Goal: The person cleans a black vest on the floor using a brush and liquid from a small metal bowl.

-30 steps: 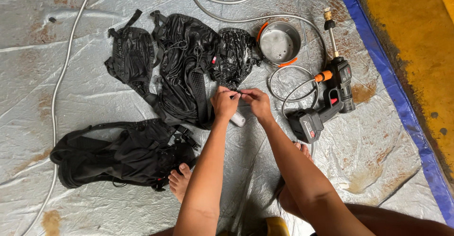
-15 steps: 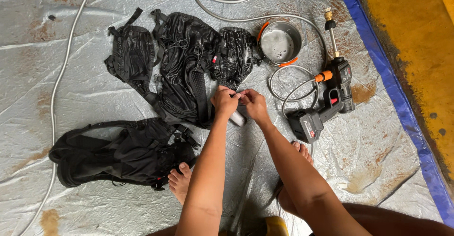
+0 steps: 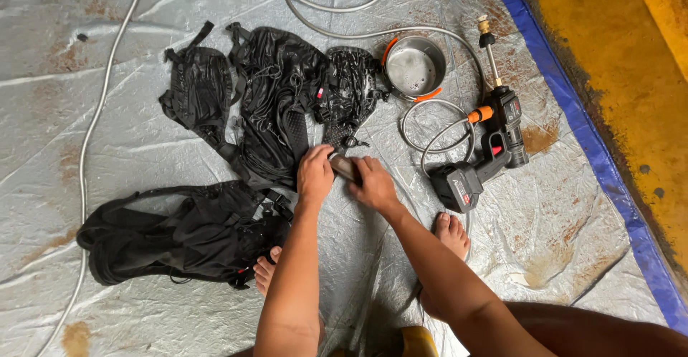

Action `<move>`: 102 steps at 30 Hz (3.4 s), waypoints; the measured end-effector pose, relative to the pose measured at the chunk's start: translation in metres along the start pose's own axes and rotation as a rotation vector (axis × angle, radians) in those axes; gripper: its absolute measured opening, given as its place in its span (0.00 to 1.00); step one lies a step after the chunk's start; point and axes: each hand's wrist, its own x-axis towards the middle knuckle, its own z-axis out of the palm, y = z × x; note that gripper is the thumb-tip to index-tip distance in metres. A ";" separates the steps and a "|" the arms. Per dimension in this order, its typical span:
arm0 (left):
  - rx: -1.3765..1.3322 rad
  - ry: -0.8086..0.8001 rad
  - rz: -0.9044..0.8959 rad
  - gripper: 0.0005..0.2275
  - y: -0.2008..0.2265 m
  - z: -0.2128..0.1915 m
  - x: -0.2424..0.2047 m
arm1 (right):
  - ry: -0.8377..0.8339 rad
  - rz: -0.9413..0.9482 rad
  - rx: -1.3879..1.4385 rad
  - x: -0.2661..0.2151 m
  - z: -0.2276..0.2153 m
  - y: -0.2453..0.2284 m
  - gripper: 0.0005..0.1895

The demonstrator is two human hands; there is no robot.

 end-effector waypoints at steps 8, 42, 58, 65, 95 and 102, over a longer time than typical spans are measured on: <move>0.243 -0.228 0.014 0.22 0.013 0.001 -0.003 | 0.285 0.139 0.152 0.035 -0.088 0.005 0.28; 0.558 -0.760 -0.188 0.37 0.062 -0.016 -0.001 | 0.231 0.299 -0.477 0.205 -0.039 0.176 0.27; 0.584 -0.572 -0.014 0.30 0.041 -0.025 -0.021 | 0.378 -0.365 0.094 0.093 -0.097 -0.018 0.31; 0.651 -0.688 -0.119 0.34 0.070 -0.050 -0.021 | 0.356 -0.518 -0.264 0.086 -0.030 0.004 0.23; 0.536 -0.810 -0.147 0.45 0.069 -0.060 -0.025 | 0.288 -0.711 -0.278 0.105 -0.021 0.001 0.29; 0.519 -0.793 -0.143 0.47 0.058 -0.055 -0.028 | 0.059 -0.745 -0.431 0.103 -0.016 -0.005 0.24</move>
